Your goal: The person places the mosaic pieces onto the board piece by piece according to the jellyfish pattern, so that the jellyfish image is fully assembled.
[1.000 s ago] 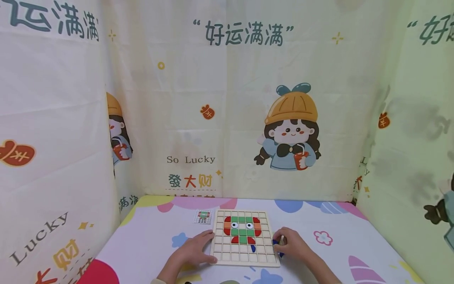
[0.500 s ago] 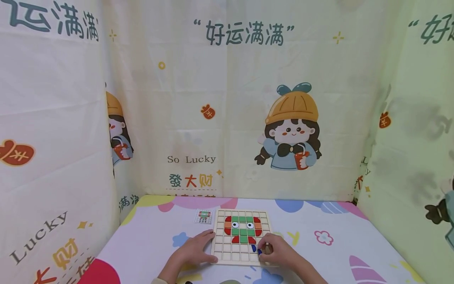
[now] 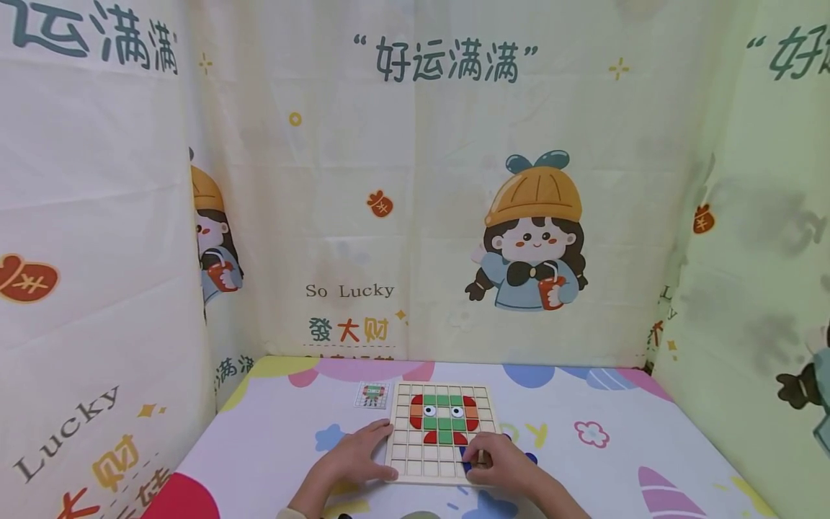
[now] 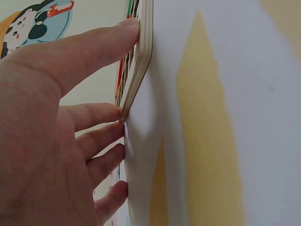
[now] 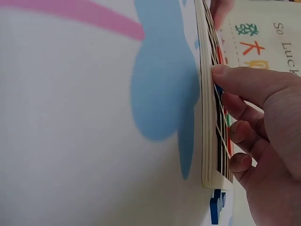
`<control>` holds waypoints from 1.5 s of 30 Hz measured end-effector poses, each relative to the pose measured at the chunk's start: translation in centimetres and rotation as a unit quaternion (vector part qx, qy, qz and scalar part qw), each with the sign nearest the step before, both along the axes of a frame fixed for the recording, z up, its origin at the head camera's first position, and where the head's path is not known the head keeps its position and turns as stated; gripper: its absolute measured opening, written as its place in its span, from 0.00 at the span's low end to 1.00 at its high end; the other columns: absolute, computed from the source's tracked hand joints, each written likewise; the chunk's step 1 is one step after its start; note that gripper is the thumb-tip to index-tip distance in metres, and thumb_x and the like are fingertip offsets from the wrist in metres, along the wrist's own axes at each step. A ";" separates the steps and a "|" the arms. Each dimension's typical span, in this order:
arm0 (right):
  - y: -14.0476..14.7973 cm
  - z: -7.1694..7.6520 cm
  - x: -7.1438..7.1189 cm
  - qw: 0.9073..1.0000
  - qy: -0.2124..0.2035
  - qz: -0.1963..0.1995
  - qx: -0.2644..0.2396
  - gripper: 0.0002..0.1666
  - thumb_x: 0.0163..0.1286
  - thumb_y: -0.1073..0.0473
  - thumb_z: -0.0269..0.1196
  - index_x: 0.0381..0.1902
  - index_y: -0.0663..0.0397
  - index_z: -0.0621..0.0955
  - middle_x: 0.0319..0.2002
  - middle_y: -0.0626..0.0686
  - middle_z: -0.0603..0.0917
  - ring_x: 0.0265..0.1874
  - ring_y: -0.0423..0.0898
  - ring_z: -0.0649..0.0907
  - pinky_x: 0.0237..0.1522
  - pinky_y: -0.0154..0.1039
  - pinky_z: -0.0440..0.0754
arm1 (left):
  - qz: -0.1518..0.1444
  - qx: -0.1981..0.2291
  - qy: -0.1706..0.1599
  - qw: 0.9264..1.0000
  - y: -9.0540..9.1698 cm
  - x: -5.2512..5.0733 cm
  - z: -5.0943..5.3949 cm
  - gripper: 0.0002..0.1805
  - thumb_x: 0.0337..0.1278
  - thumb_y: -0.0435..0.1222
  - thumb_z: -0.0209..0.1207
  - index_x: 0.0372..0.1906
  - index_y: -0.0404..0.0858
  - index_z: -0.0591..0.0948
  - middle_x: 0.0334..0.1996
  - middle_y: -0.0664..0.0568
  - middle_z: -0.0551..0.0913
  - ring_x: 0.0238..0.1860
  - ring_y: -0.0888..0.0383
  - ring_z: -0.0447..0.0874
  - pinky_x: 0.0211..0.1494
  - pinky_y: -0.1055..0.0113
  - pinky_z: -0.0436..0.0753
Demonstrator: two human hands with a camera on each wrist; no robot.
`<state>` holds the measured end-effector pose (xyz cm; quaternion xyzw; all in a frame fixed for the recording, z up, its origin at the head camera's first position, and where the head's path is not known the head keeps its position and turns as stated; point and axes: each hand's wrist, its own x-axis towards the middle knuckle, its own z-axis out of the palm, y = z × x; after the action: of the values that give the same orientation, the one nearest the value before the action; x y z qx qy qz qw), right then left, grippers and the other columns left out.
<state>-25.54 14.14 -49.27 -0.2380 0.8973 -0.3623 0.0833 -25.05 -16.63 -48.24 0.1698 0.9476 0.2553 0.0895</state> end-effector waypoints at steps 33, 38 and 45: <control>5.0 -0.5 -2.3 0.976 0.096 -0.186 0.056 0.12 0.52 0.64 0.72 0.36 0.51 0.87 0.31 0.46 0.78 0.26 0.41 0.71 0.25 0.30 0.68 | 0.001 -0.002 -0.002 1.000 -0.2 -0.1 -0.2 0.46 0.45 0.57 0.68 0.70 0.42 0.68 0.72 0.47 0.65 0.72 0.39 0.61 0.67 0.35 0.65; 4.8 -0.3 -2.4 0.974 0.106 -0.190 0.060 0.09 0.52 0.65 0.72 0.33 0.50 0.86 0.28 0.46 0.78 0.27 0.41 0.72 0.28 0.31 0.70 | 0.000 -0.005 0.004 1.000 -0.1 -0.1 -0.2 0.47 0.45 0.57 0.68 0.70 0.42 0.67 0.72 0.47 0.64 0.72 0.39 0.61 0.68 0.34 0.64; 4.7 0.3 -2.1 0.974 0.113 -0.185 0.066 0.10 0.50 0.68 0.71 0.31 0.52 0.87 0.25 0.46 0.78 0.26 0.41 0.72 0.27 0.32 0.69 | -0.003 -0.003 0.005 1.000 -0.1 -0.3 -0.3 0.47 0.44 0.57 0.68 0.70 0.42 0.67 0.73 0.47 0.64 0.72 0.39 0.61 0.68 0.35 0.65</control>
<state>-27.65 18.84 -49.00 -0.1014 0.9514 -0.2819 -0.0709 -25.31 -16.70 -48.56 0.1736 0.9482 0.2517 0.0863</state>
